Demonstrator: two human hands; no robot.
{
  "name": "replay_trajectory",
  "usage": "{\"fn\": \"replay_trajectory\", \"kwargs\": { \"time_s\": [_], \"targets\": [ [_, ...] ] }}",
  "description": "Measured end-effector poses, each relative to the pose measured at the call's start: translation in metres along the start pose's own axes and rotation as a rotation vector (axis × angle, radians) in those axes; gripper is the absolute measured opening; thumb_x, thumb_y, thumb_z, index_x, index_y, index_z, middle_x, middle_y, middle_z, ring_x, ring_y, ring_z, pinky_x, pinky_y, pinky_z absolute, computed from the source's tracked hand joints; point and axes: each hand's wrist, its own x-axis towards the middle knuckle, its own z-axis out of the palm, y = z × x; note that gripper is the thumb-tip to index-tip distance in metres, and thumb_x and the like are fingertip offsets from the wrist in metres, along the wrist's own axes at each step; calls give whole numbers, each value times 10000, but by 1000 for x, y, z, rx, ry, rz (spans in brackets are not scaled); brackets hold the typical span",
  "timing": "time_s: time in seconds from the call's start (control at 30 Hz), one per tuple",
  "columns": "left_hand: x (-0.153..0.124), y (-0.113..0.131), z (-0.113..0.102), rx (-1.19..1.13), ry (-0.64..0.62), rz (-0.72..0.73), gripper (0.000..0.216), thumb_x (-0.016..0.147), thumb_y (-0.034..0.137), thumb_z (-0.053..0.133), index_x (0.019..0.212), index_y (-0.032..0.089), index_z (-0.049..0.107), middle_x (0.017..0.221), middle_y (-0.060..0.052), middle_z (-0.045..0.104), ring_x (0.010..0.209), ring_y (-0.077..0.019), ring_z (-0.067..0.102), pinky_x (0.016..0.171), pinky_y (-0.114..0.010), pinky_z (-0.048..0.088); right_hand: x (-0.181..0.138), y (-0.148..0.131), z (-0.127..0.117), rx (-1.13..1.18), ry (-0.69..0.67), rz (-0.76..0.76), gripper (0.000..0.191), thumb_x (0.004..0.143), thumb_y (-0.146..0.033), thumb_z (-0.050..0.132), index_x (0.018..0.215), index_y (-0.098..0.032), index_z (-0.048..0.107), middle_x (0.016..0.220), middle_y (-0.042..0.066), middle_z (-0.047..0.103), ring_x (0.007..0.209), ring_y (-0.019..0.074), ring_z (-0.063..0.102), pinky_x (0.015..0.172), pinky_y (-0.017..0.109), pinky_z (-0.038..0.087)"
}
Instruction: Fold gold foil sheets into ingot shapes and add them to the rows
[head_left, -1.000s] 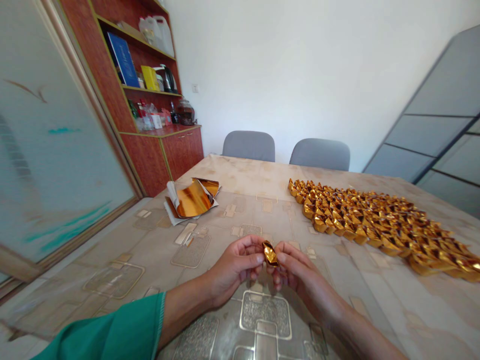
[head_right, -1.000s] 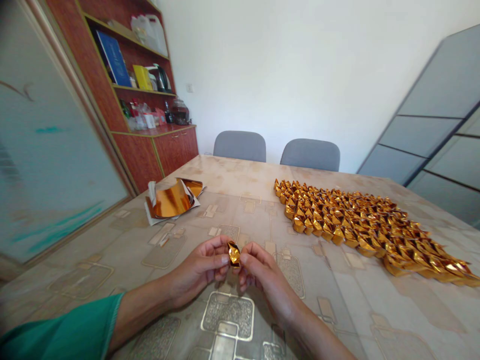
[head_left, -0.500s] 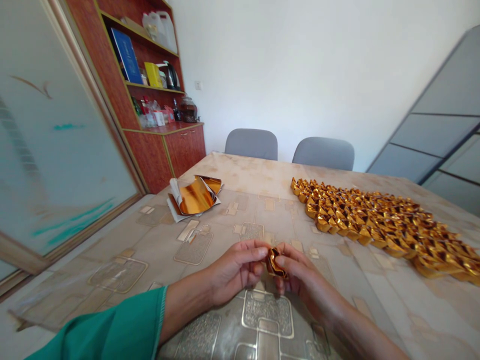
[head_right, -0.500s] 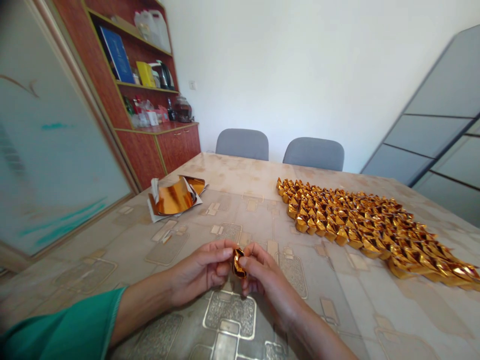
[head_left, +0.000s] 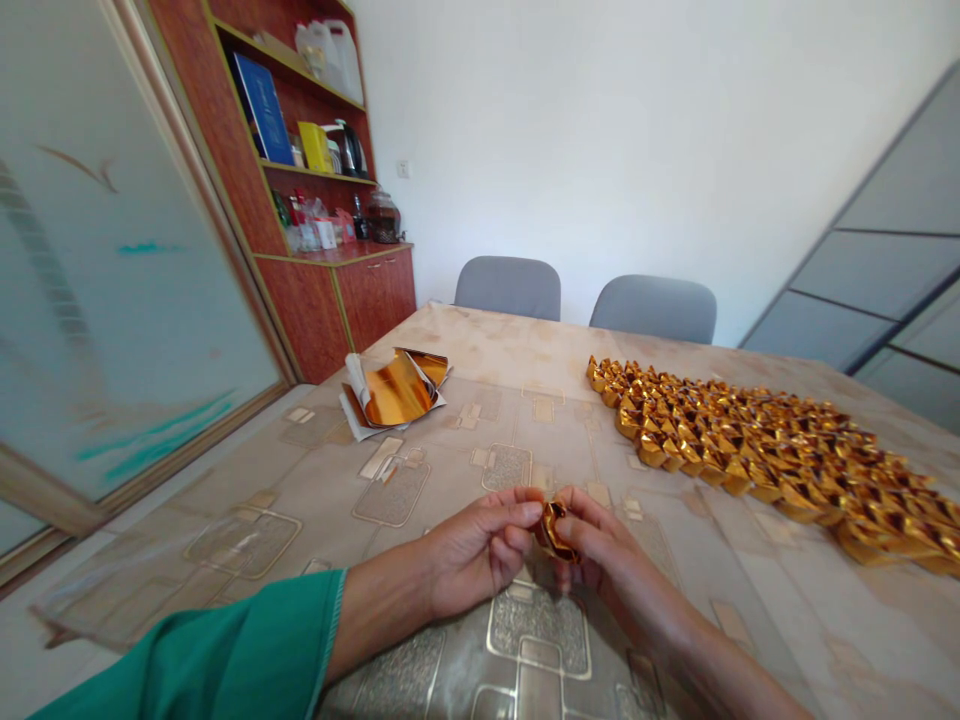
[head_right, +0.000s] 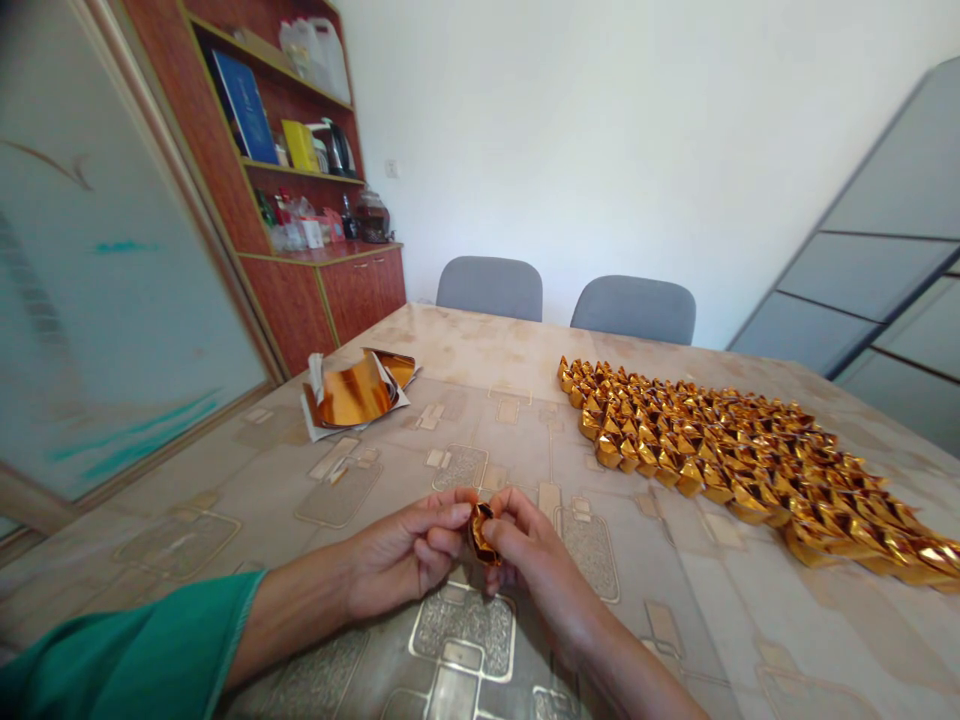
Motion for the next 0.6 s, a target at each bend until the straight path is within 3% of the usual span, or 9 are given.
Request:
{"fn": "replay_trajectory", "kwargs": {
  "time_s": [0.33,0.6],
  "targets": [
    [3,-5,0,41,-60,70,111,809,-23,641,857,74,668,698,-24,620,438,-3,524,398,-47,411,3,3,-1,-102,13,-14,363,781,-466,726,821,-204,478,666,-51,490,531,83,443,506,235,404],
    [3,-4,-2,46,-78,47,97,804,-3,665,868,69,658,716,-23,624,454,-3,541,414,-44,421,7,10,-4,-62,14,-10,372,779,-466,742,839,-206,483,626,-59,511,482,72,452,477,218,374]
  ]
}}
